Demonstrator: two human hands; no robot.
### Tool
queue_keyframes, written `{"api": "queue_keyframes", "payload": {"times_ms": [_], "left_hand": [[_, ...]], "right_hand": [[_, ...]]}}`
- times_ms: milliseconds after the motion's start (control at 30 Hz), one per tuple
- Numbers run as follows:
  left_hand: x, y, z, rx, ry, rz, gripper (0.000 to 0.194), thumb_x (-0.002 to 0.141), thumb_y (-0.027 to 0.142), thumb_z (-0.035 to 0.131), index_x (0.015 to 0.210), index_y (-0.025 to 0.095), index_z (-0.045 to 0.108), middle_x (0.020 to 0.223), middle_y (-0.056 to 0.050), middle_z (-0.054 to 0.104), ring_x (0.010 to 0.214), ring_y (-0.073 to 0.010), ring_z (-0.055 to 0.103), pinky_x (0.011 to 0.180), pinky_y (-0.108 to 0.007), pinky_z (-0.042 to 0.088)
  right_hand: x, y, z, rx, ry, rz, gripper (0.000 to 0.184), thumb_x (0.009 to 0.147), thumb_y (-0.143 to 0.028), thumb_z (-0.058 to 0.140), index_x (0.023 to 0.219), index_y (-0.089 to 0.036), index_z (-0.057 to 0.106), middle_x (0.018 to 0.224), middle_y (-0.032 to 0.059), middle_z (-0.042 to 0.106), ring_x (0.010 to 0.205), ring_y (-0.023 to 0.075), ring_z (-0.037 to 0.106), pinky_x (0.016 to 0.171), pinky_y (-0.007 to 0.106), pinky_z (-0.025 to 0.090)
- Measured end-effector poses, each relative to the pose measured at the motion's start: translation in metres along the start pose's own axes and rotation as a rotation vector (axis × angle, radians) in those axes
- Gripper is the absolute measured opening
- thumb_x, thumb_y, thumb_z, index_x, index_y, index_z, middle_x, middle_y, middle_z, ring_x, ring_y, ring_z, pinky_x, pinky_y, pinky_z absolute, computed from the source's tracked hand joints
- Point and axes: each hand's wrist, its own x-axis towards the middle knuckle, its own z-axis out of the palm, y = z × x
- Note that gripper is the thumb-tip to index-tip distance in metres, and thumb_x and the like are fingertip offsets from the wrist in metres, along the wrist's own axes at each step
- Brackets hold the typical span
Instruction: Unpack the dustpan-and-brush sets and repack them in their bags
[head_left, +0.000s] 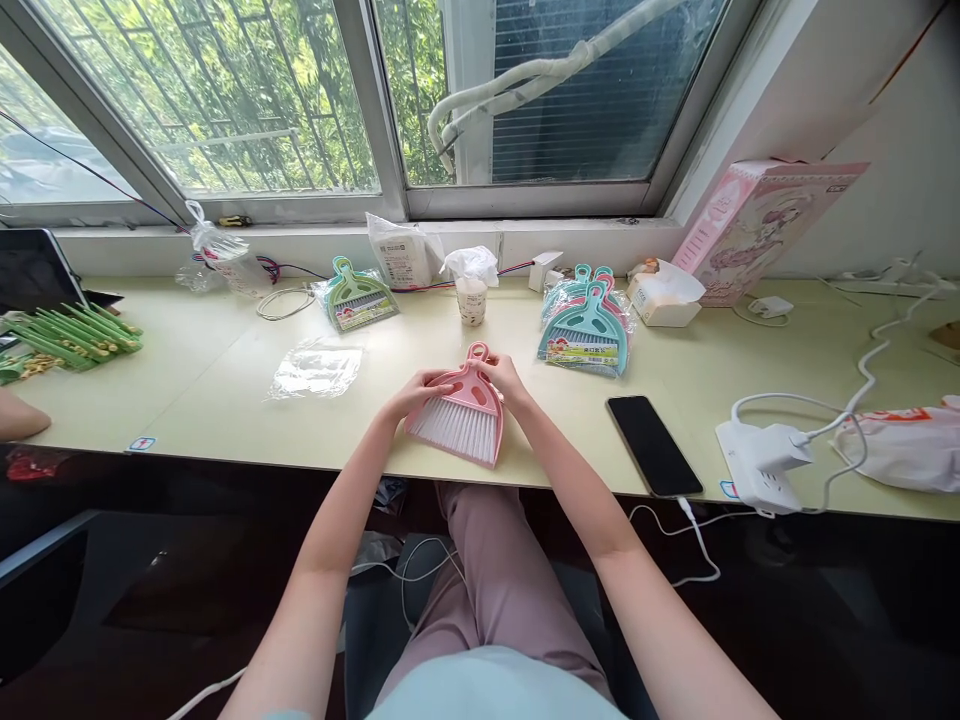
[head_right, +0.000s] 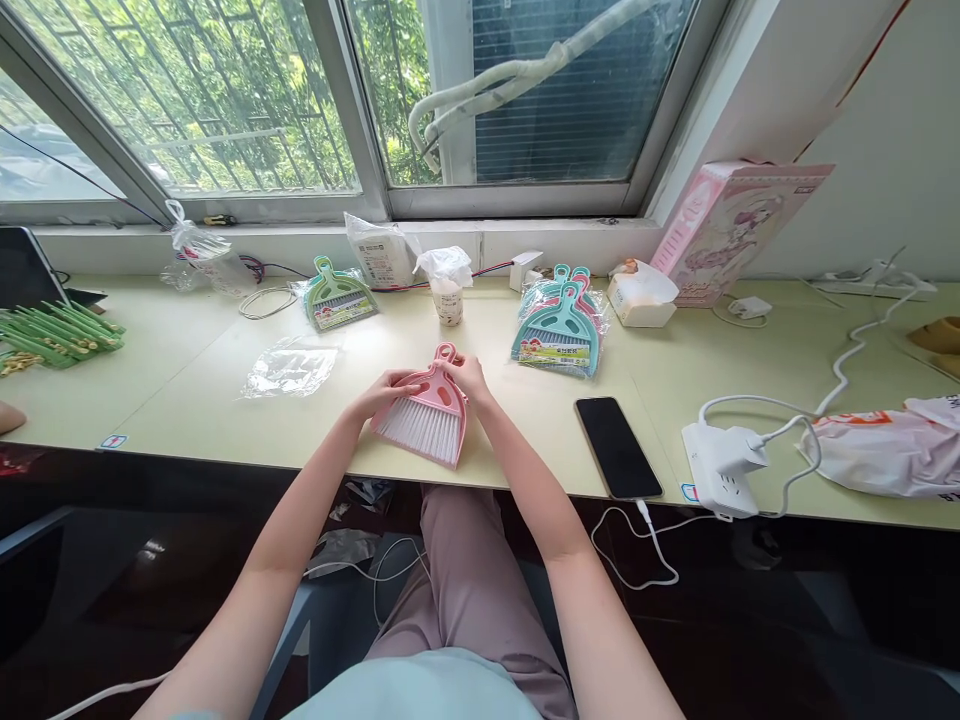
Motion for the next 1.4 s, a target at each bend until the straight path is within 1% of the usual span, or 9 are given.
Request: {"api": "queue_keyframes", "payload": {"times_ms": [233, 567, 700, 800, 900, 1167, 1267, 1333, 1400], "left_hand": [[0.002, -0.003, -0.001, -0.002, -0.002, 0.010, 0.057, 0.075, 0.041, 0.077, 0.127, 0.018, 0.066, 0.132, -0.012, 0.063, 0.120, -0.0324, 0.060, 0.099, -0.041, 0.047], [0.003, -0.003, -0.001, -0.092, 0.004, -0.008, 0.059, 0.072, 0.040, 0.081, 0.124, 0.018, 0.068, 0.135, -0.014, 0.061, 0.124, -0.0334, 0.058, 0.106, -0.045, 0.044], [0.002, -0.003, -0.001, -0.077, 0.013, -0.011, 0.054, 0.074, 0.039, 0.079, 0.123, 0.019, 0.068, 0.135, -0.012, 0.061, 0.125, -0.0324, 0.058, 0.106, -0.044, 0.044], [0.001, -0.002, -0.003, -0.047, 0.114, 0.024, 0.051, 0.076, 0.040, 0.077, 0.121, 0.019, 0.067, 0.131, -0.012, 0.064, 0.123, -0.0323, 0.059, 0.105, -0.045, 0.045], [0.000, -0.001, -0.006, -0.008, 0.209, 0.080, 0.053, 0.078, 0.042, 0.075, 0.124, 0.019, 0.064, 0.132, -0.011, 0.064, 0.124, -0.0324, 0.058, 0.104, -0.044, 0.046], [0.001, -0.002, -0.013, 0.037, 0.050, 0.024, 0.066, 0.073, 0.039, 0.079, 0.133, 0.019, 0.060, 0.133, -0.011, 0.063, 0.123, -0.0351, 0.057, 0.104, -0.048, 0.045], [0.002, -0.006, -0.014, 0.016, 0.149, 0.053, 0.064, 0.071, 0.038, 0.080, 0.130, 0.017, 0.063, 0.126, -0.012, 0.067, 0.118, -0.0357, 0.060, 0.101, -0.048, 0.046], [0.004, -0.009, -0.017, -0.007, 0.276, 0.088, 0.063, 0.069, 0.037, 0.082, 0.126, 0.016, 0.065, 0.121, -0.012, 0.069, 0.116, -0.0359, 0.061, 0.100, -0.048, 0.047], [0.006, -0.013, -0.023, -0.049, 0.440, 0.135, 0.064, 0.067, 0.036, 0.083, 0.125, 0.016, 0.065, 0.119, -0.013, 0.069, 0.117, -0.0352, 0.060, 0.101, -0.046, 0.047]], "right_hand": [[-0.001, 0.003, 0.004, 0.075, 0.059, 0.001, 0.021, 0.068, -0.034, 0.071, 0.075, -0.015, 0.069, 0.081, 0.0083, 0.075, 0.069, 0.0166, 0.067, 0.064, 0.026, 0.053], [0.000, 0.007, 0.004, -0.063, 0.107, 0.001, 0.026, 0.072, -0.041, 0.070, 0.078, -0.016, 0.066, 0.075, 0.0048, 0.072, 0.073, 0.0187, 0.067, 0.068, 0.029, 0.053], [0.001, 0.006, 0.001, -0.054, 0.020, -0.011, 0.031, 0.073, -0.042, 0.070, 0.090, -0.016, 0.068, 0.087, 0.0058, 0.074, 0.081, 0.0187, 0.068, 0.073, 0.029, 0.055], [0.005, 0.010, 0.000, -0.081, -0.066, 0.001, 0.041, 0.070, -0.033, 0.075, 0.107, -0.018, 0.067, 0.105, 0.0071, 0.073, 0.093, 0.0198, 0.069, 0.081, 0.031, 0.056], [0.009, 0.016, 0.001, -0.134, -0.059, 0.025, 0.048, 0.065, -0.022, 0.078, 0.112, -0.018, 0.067, 0.115, 0.0080, 0.071, 0.102, 0.0220, 0.068, 0.089, 0.035, 0.055], [0.008, 0.020, 0.005, -0.103, -0.031, -0.014, 0.042, 0.067, -0.022, 0.080, 0.108, -0.017, 0.072, 0.112, 0.0074, 0.074, 0.106, 0.0234, 0.068, 0.098, 0.038, 0.052], [0.009, 0.016, 0.005, -0.095, -0.095, -0.054, 0.041, 0.078, -0.037, 0.074, 0.115, -0.020, 0.069, 0.119, 0.0063, 0.071, 0.110, 0.0218, 0.066, 0.099, 0.036, 0.051], [0.010, 0.012, 0.001, -0.143, -0.116, -0.090, 0.041, 0.091, -0.050, 0.056, 0.120, -0.023, 0.067, 0.122, 0.0050, 0.070, 0.114, 0.0206, 0.064, 0.100, 0.035, 0.048], [0.010, 0.009, -0.006, -0.326, -0.022, -0.105, 0.046, 0.099, -0.052, 0.037, 0.124, -0.024, 0.064, 0.125, 0.0052, 0.068, 0.120, 0.0212, 0.059, 0.104, 0.037, 0.044]]}}
